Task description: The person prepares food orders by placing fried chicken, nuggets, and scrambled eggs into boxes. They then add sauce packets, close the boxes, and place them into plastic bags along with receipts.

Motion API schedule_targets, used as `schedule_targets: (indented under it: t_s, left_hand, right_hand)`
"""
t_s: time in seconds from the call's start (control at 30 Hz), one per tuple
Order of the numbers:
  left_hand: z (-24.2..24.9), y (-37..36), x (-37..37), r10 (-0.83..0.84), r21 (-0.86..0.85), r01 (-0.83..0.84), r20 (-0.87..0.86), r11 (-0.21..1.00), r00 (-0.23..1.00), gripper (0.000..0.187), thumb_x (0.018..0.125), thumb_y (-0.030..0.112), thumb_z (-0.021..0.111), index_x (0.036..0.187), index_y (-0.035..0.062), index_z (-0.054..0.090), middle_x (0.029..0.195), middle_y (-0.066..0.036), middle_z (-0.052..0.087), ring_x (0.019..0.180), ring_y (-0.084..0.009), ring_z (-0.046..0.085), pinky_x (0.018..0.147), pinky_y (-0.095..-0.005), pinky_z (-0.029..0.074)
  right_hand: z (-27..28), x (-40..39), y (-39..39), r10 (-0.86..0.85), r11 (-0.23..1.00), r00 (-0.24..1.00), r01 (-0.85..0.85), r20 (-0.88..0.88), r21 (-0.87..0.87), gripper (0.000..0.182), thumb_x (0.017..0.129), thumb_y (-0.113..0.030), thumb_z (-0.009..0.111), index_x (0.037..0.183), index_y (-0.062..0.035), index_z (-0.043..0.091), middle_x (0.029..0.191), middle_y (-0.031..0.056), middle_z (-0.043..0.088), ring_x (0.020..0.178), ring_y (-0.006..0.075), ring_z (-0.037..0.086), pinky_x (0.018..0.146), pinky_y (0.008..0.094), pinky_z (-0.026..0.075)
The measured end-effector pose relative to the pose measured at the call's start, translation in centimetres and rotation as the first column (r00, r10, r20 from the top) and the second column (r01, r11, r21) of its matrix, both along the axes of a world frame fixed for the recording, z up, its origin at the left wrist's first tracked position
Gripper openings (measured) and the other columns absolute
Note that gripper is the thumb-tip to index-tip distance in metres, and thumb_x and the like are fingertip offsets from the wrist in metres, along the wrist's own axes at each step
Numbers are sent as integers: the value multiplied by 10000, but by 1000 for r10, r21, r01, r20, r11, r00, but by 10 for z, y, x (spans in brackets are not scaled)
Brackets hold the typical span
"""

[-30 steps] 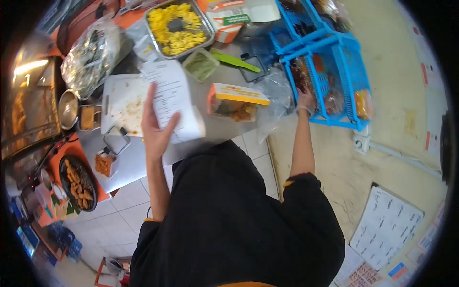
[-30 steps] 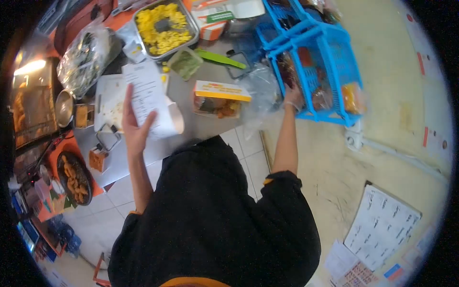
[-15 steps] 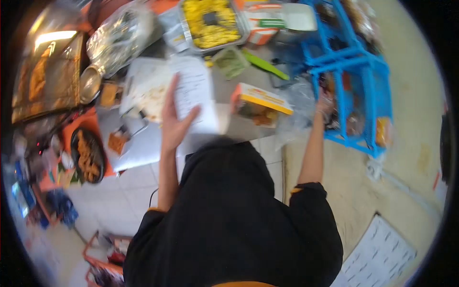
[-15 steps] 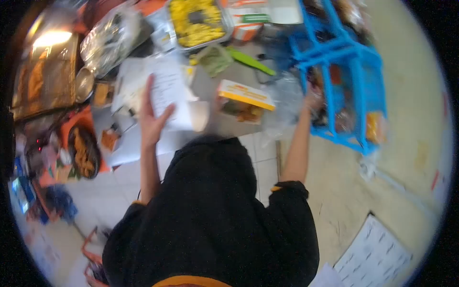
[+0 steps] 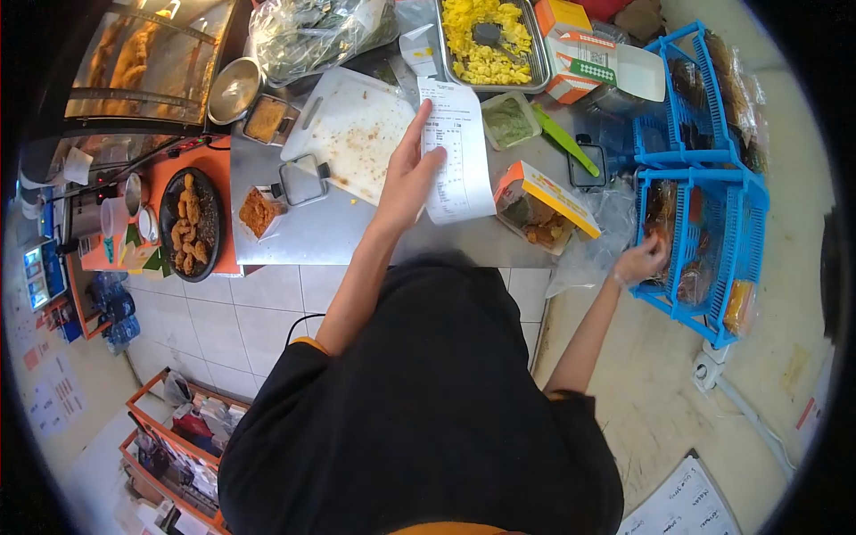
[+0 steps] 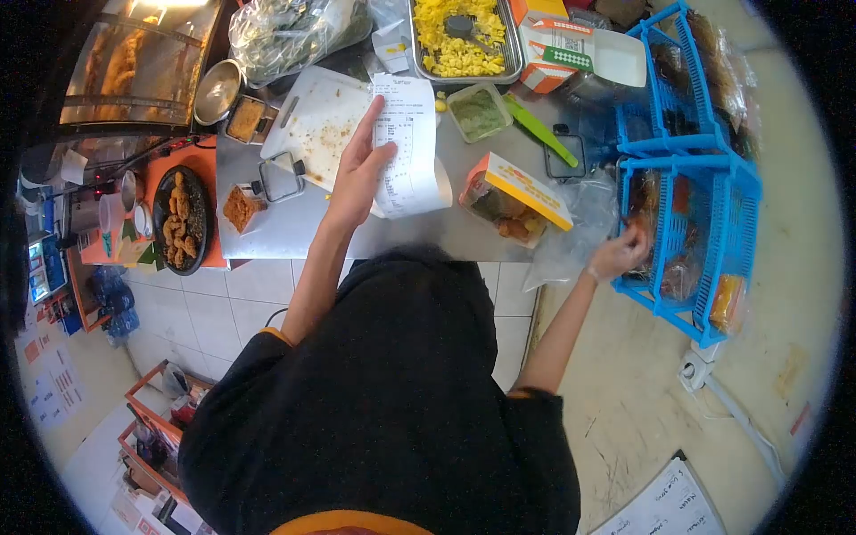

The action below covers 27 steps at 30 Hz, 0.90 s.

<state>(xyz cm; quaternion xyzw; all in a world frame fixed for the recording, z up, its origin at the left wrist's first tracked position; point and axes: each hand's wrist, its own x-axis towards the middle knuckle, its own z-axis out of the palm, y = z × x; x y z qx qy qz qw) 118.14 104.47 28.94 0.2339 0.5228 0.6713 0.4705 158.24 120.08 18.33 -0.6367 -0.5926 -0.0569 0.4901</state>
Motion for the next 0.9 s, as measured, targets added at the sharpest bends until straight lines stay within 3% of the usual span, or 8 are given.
schedule_targets:
  t_s: [0.07,0.27,0.37,0.47,0.63,0.73,0.87,0.9]
  left_hand:
    - [-4,-1,-2,12,-47,-12,13,999,1000,711,891,-81,461,1549,42,220,1493,-162,406,1258,-183,494,1026,-278,399]
    - [-17,-5,-8,-5,-102,6,10,995,1000,717,882,-80,459,1548,44,226,1430,-166,477,1142,-162,562,945,-273,455]
    - [-23,-12,-7,-24,-113,28,34,993,999,721,879,-81,463,1548,43,224,1418,-167,483,1125,-159,567,925,-270,462]
    - [-31,-19,-2,-27,-133,35,61,991,998,727,877,-84,471,1548,41,222,1395,-167,498,1120,-152,566,916,-265,461]
    - [-49,-58,14,-191,-150,206,108,967,976,729,875,-88,490,1545,36,230,1389,-180,507,1186,-159,536,981,-270,425]
    - [-63,-93,40,-269,-90,268,-2,959,963,710,865,-89,503,1527,25,275,1421,-180,494,1227,-178,515,1030,-291,394]
    - [-142,-125,77,-181,-156,112,-549,981,816,703,798,-68,576,1469,66,412,1448,-166,477,1230,-270,512,1049,-351,400]
    - [-153,-130,83,-209,-234,70,-650,970,731,704,785,-40,608,1457,85,436,1447,-157,475,1225,-288,503,1043,-373,407]
  right_hand:
    - [10,-30,-40,189,976,896,-126,-403,177,243,1017,-223,525,1084,7,565,1065,146,646,934,220,620,713,366,546]
    - [16,-96,-146,361,790,578,-607,-732,-89,188,985,-192,594,1072,-25,583,1084,112,622,930,190,623,746,330,554]
    - [-6,-135,-146,487,822,856,-516,-173,-243,174,898,-190,700,1003,-60,650,1057,114,632,954,245,626,782,358,526]
    - [5,-155,-147,565,818,771,-478,294,-320,190,844,-207,749,992,-106,686,1025,122,638,972,286,613,841,385,502]
    - [-16,-134,-169,815,474,579,-684,-18,-555,317,838,-331,750,1074,-127,692,1086,131,642,1074,288,582,940,404,446]
    - [33,-160,-187,360,231,319,-941,-877,-247,315,876,-339,712,1074,-94,697,1038,85,665,989,198,609,868,350,471]
    - [-11,-129,-203,476,-384,432,-682,-766,-623,299,903,-275,677,1121,-70,678,1006,69,665,950,194,610,846,357,482]
    - [-24,-119,-207,646,-256,439,-646,-625,-719,297,893,-266,683,1126,-82,677,1023,69,659,958,216,607,851,368,478]
